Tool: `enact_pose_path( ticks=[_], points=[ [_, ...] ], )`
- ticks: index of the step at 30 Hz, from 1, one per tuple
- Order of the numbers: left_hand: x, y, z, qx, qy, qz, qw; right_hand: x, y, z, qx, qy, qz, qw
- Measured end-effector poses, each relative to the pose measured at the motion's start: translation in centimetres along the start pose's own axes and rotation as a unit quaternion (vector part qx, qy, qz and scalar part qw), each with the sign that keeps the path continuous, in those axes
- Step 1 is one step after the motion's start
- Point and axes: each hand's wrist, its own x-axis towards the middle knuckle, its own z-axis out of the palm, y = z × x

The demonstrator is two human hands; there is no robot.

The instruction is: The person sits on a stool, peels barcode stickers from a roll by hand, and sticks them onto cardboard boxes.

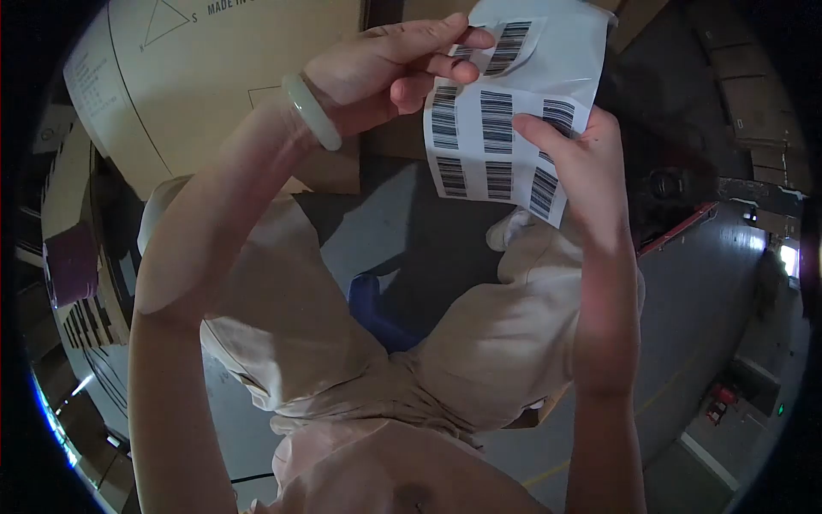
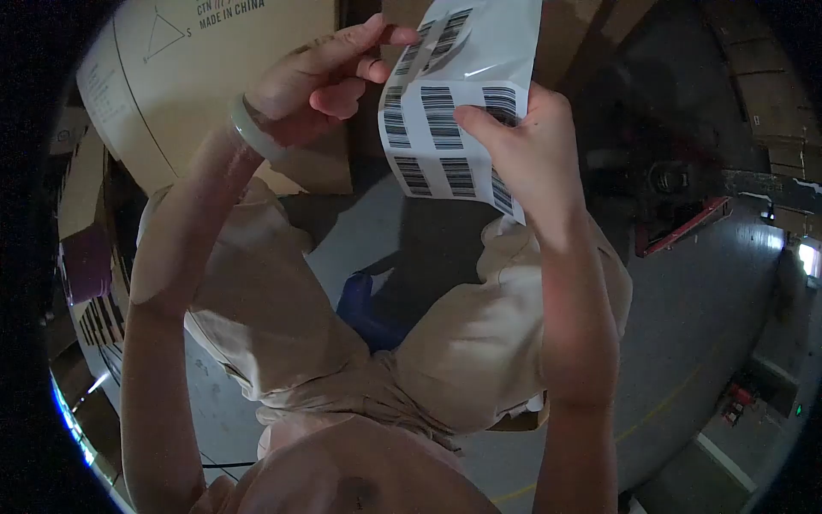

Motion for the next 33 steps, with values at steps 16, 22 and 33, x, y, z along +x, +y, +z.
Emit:
enact_pose_path(
  ticks=[16, 22, 33],
  points=[
    [-0.6, -1.4, 3.6, -0.128, 0.126, -0.054, 0.982, 0.6, 0.6, 1.3, -0.177, 0.080, -0.260, 0.946],
    [-0.4, -2.1, 2.9, -0.133, 0.137, -0.016, 0.981, 1.5, 1.7, 0.3, -0.192, 0.121, -0.232, 0.946],
    [0.1, -3.5, -1.8, 0.267, 0.195, 0.123, 0.936, 3.2, 5.8, -16.6, -0.349, 0.205, -0.043, 0.913]
  ],
)
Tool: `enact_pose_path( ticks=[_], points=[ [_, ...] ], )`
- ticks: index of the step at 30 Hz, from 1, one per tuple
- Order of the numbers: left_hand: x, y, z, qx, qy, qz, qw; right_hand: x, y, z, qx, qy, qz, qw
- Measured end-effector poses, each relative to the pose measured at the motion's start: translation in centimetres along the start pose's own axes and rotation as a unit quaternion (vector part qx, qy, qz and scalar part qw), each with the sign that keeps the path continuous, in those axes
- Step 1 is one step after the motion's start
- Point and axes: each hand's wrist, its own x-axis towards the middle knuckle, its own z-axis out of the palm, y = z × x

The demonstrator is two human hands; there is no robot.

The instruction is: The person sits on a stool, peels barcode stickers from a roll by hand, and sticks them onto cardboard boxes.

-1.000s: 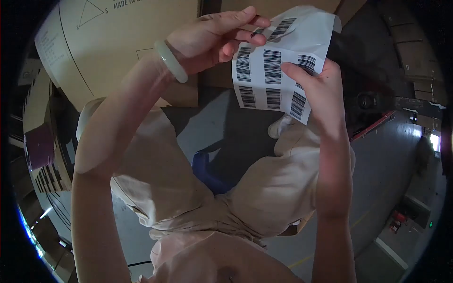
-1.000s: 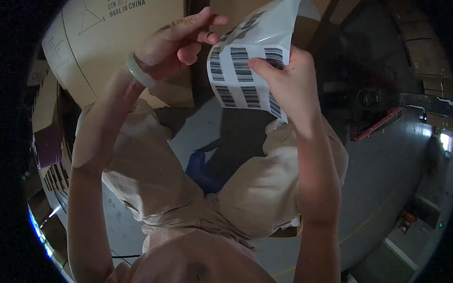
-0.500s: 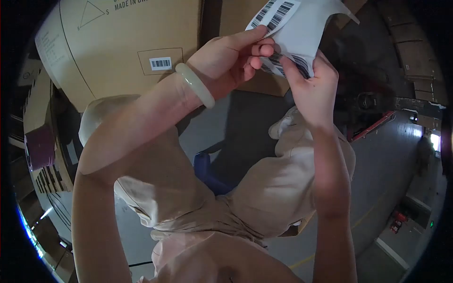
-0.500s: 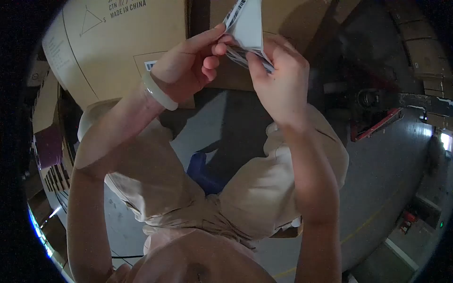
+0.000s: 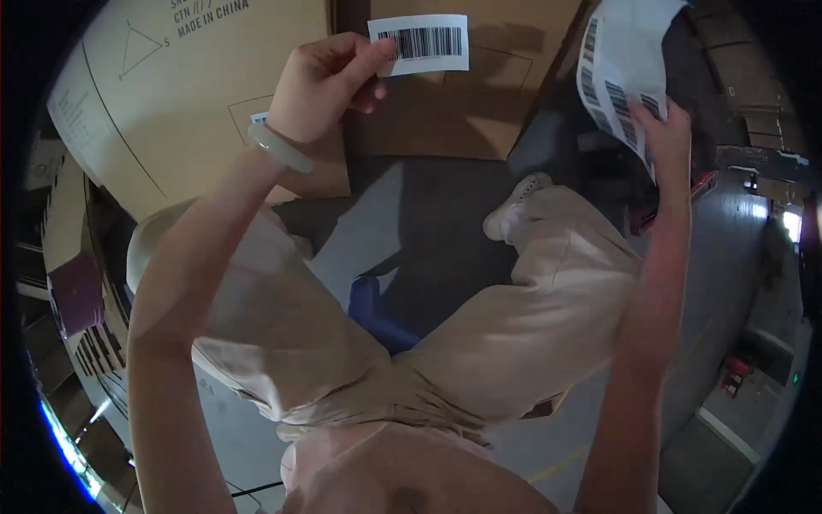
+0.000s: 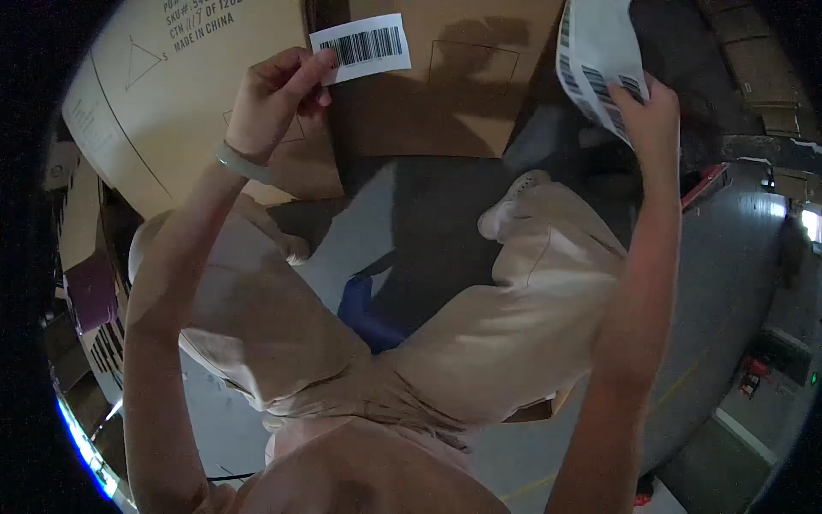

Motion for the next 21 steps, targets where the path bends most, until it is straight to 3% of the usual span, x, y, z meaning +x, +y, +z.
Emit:
enact_pose_path(
  ticks=[1, 2, 4, 5, 6, 8, 10, 11, 14, 18, 21],
  points=[
    [0.5, -1.2, -0.1, 0.035, -0.021, 0.035, 0.999, -0.1, 1.4, -0.2, 0.032, -0.077, 0.001, 0.997],
    [0.9, -2.3, 0.1, 0.035, -0.022, 0.030, 0.999, -0.3, 2.7, -0.1, 0.032, -0.081, 0.005, 0.996],
    [1.8, -4.8, 0.8, 0.153, -0.030, 0.051, 0.986, -0.8, 4.2, 1.0, 0.036, -0.117, -0.121, 0.985],
    [2.5, -6.0, 1.3, 0.153, -0.031, 0.045, 0.987, -1.0, 5.0, 1.3, 0.037, -0.122, -0.118, 0.985],
    [3.3, -6.7, 2.3, 0.161, -0.023, 0.049, 0.985, -1.5, 3.3, 0.8, -0.022, -0.213, -0.141, 0.967],
    [5.2, -9.1, 4.2, 0.173, -0.012, 0.048, 0.984, -1.3, 3.2, 3.2, -0.053, -0.360, -0.231, 0.902],
    [7.2, -11.9, 6.5, 0.178, 0.002, 0.073, 0.981, -2.2, 3.0, 6.3, -0.076, -0.488, -0.208, 0.844],
    [8.3, -13.0, 7.7, 0.178, 0.002, 0.067, 0.982, -2.5, 3.1, 8.3, -0.024, -0.539, -0.214, 0.814],
    [11.0, -16.1, 10.1, 0.130, 0.004, 0.005, 0.992, -2.7, 4.0, 13.7, 0.035, -0.672, -0.228, 0.703],
    [13.2, -20.0, 12.3, 0.107, 0.012, -0.042, 0.993, -2.6, 6.7, 18.8, 0.074, -0.693, -0.221, 0.682],
    [14.4, -21.5, 13.5, 0.119, 0.024, -0.027, 0.992, -1.0, 8.4, 19.8, 0.082, -0.661, -0.192, 0.721]
  ],
)
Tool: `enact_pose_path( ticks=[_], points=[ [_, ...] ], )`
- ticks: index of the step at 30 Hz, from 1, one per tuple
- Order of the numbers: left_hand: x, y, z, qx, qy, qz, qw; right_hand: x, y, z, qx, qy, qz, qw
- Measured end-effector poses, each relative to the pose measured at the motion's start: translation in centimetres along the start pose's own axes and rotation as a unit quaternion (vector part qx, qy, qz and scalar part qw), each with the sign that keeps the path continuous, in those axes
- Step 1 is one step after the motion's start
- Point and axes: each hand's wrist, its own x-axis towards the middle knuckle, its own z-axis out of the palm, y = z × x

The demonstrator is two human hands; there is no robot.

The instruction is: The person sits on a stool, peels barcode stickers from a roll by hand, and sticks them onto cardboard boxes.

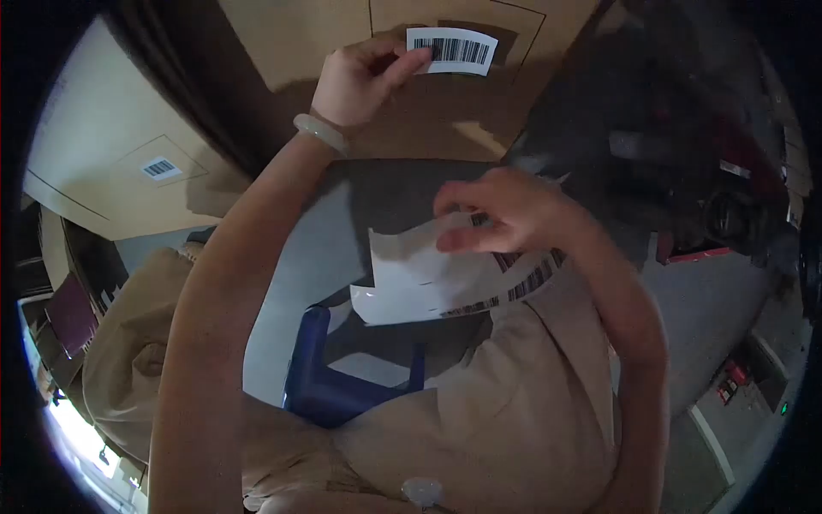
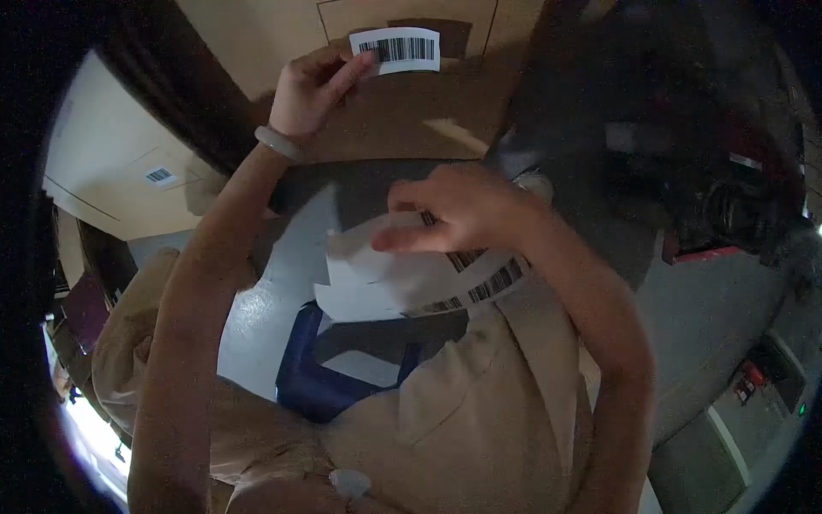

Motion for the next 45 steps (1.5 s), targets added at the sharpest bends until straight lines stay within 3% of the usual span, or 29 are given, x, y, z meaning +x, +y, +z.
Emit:
enact_pose_path(
  ticks=[2, 4, 6, 8, 11, 12, 14, 17, 23, 26, 29, 33, 38, 41, 45],
  points=[
    [0.9, -0.9, 0.5, 0.021, 0.002, 0.014, 1.000, 0.2, 1.7, -0.6, 0.103, 0.077, -0.011, 0.992],
    [2.3, -1.6, 1.3, 0.033, 0.016, 0.090, 0.995, 0.7, 3.5, -0.6, 0.087, 0.117, 0.012, 0.989],
    [2.3, -1.4, 1.6, 0.058, -0.007, 0.057, 0.997, 0.7, 4.5, -0.2, 0.072, 0.156, 0.040, 0.984],
    [2.5, -1.6, 2.3, 0.078, -0.031, 0.024, 0.996, 0.8, 4.8, -0.2, -0.024, 0.152, -0.061, 0.986],
    [2.3, -1.2, 3.0, 0.058, -0.017, 0.057, 0.997, 1.0, 5.3, 0.1, -0.022, 0.149, -0.059, 0.987],
    [2.1, 0.2, 3.3, 0.105, -0.013, 0.003, 0.994, 1.0, 5.6, 0.1, -0.020, 0.146, -0.059, 0.987],
    [1.9, 0.7, 3.3, 0.152, -0.009, -0.052, 0.987, 0.9, 6.2, -0.2, 0.009, 0.260, -0.105, 0.960],
    [1.6, -0.1, 3.4, 0.097, 0.006, -0.027, 0.995, 0.5, 7.2, -0.7, 0.034, 0.290, -0.074, 0.954],
    [2.0, -1.6, 3.0, 0.034, 0.008, 0.008, 0.999, 0.5, 7.0, -1.1, 0.085, 0.337, -0.096, 0.933],
    [2.1, -1.1, 3.0, 0.049, 0.002, -0.071, 0.996, 0.4, 6.7, -1.3, 0.088, 0.326, -0.078, 0.938],
    [2.2, -1.8, 2.7, 0.033, -0.012, 0.015, 0.999, 0.4, 6.8, -1.3, 0.093, 0.330, -0.070, 0.937],
    [2.5, -1.5, 2.8, 0.066, 0.005, 0.016, 0.998, 0.2, 6.8, -1.8, 0.081, 0.331, -0.079, 0.937],
    [2.4, -0.4, 3.2, 0.096, 0.032, -0.015, 0.995, -0.1, 6.0, -2.7, 0.050, 0.369, -0.054, 0.926],
    [2.6, -0.8, 3.2, 0.116, 0.041, 0.082, 0.989, -0.2, 6.2, -3.2, 0.003, 0.369, -0.034, 0.929],
    [2.9, -1.1, 2.9, 0.192, 0.058, 0.070, 0.977, 0.7, 6.9, -3.2, -0.103, 0.444, -0.016, 0.890]
  ],
)
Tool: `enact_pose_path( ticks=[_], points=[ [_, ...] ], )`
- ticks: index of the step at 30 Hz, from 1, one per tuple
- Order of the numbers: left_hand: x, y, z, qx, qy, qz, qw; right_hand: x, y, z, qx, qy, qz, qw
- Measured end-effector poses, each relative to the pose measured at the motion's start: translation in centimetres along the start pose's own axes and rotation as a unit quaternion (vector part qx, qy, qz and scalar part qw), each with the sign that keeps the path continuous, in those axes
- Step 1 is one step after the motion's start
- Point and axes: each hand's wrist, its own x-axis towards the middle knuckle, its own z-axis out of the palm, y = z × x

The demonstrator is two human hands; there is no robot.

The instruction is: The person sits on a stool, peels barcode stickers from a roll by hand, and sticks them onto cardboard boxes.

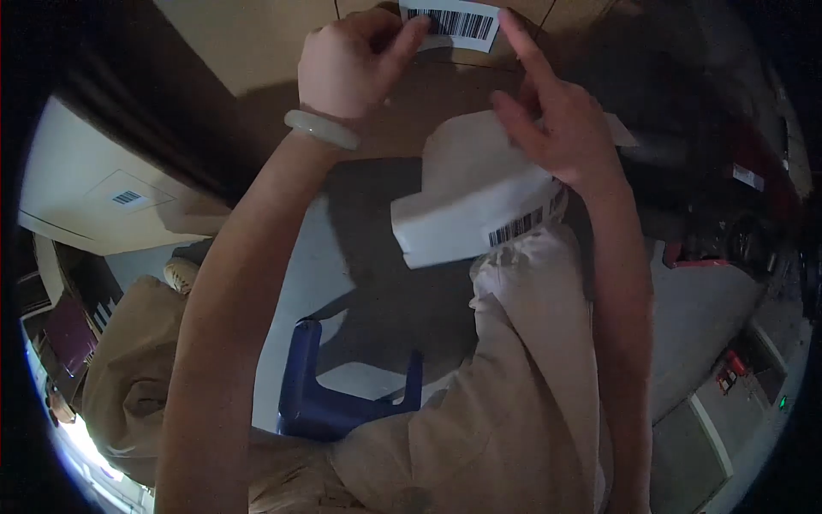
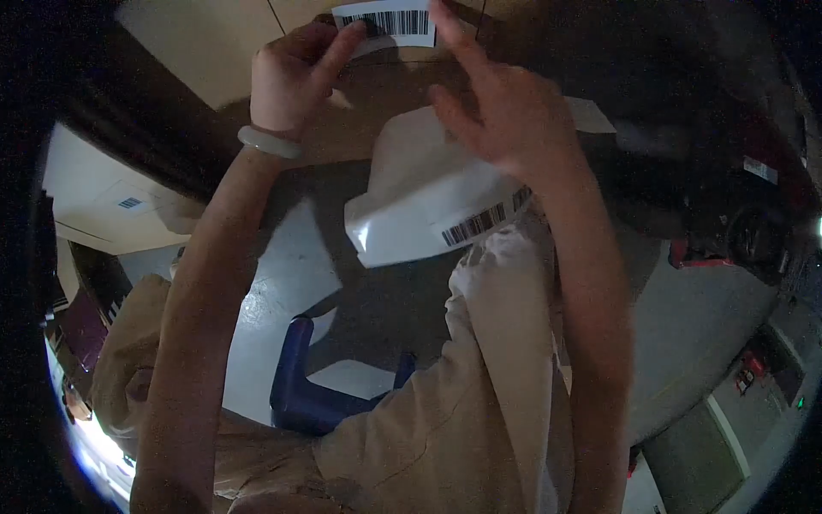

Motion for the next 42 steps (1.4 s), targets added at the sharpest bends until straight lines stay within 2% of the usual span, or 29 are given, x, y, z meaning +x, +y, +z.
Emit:
enact_pose_path(
  ticks=[2, 3, 4, 5, 8, 10, 12, 14, 16, 20, 23, 26, 28, 29, 30, 33, 35, 36, 39, 41, 42],
  points=[
    [-0.2, -0.6, 0.3, 0.018, 0.006, 0.009, 1.000, 0.4, -0.3, -0.5, -0.052, -0.049, 0.090, 0.993],
    [-0.3, -0.4, 0.6, 0.078, 0.041, 0.017, 0.996, 0.4, -0.2, -0.5, -0.069, -0.065, 0.119, 0.988],
    [-0.3, -0.2, 0.6, 0.138, 0.076, 0.024, 0.987, 0.2, 0.5, 0.0, -0.113, -0.054, 0.111, 0.986],
    [-0.2, 0.0, 0.4, 0.141, 0.078, 0.026, 0.987, 0.0, 0.9, 0.4, -0.157, -0.042, 0.103, 0.981],
    [0.0, 1.1, -0.2, 0.202, 0.094, 0.012, 0.975, 0.1, 0.8, 1.1, -0.159, -0.031, 0.108, 0.981],
    [0.0, 1.6, -0.4, 0.370, 0.101, -0.003, 0.924, 0.1, 0.7, 1.2, -0.161, -0.025, 0.105, 0.981],
    [-0.4, 1.1, -1.6, 0.376, 0.094, -0.028, 0.921, 0.0, 1.0, 1.3, -0.162, -0.016, 0.104, 0.981],
    [-0.9, 0.1, -2.9, 0.381, 0.088, -0.055, 0.919, -0.1, 1.4, 1.4, -0.162, 0.043, 0.032, 0.985],
    [-1.3, -0.3, -3.3, 0.316, 0.110, -0.050, 0.941, 0.6, -0.5, 0.0, -0.147, 0.066, 0.027, 0.986],
    [0.3, 1.9, -3.6, 0.314, 0.112, -0.047, 0.942, 1.2, 1.2, -1.3, -0.058, 0.142, 0.039, 0.987],
    [1.1, 4.0, -4.1, 0.276, 0.058, -0.033, 0.959, 1.4, 2.6, -1.9, -0.008, 0.169, 0.060, 0.984],
    [1.4, 3.9, -4.0, 0.336, 0.034, -0.045, 0.940, 1.9, 3.9, -2.8, 0.021, 0.190, 0.070, 0.979],
    [2.3, 1.8, -4.9, 0.369, 0.021, 0.014, 0.929, 2.5, 4.9, -3.6, 0.042, 0.204, 0.072, 0.975],
    [2.5, 2.4, -6.2, 0.412, -0.062, 0.021, 0.909, 2.9, 5.1, -4.1, 0.053, 0.210, 0.073, 0.974],
    [2.9, 2.2, -8.6, 0.433, -0.056, 0.017, 0.900, 3.6, 5.5, -4.8, 0.061, 0.216, 0.070, 0.972],
    [4.4, 1.8, -16.9, 0.609, -0.228, 0.206, 0.731, 5.1, 6.1, -8.0, 0.048, 0.224, 0.048, 0.972],
    [6.9, 0.3, -24.2, 0.701, -0.323, 0.250, 0.585, 6.5, 6.0, -10.3, 0.051, 0.199, 0.029, 0.978],
    [7.4, -1.1, -26.1, 0.705, -0.319, 0.249, 0.583, 7.1, 6.0, -11.1, 0.052, 0.192, 0.022, 0.980],
    [9.7, -0.9, -27.6, 0.702, -0.327, 0.211, 0.597, 9.6, 7.2, -13.0, -0.060, 0.202, -0.027, 0.977],
    [10.0, 4.7, -22.9, 0.804, -0.483, -0.064, 0.341, 11.1, 6.6, -13.3, -0.112, 0.216, -0.056, 0.968],
    [10.1, 4.4, -23.5, 0.797, -0.480, -0.008, 0.366, 11.8, 6.2, -13.5, -0.129, 0.226, -0.068, 0.963]
  ],
)
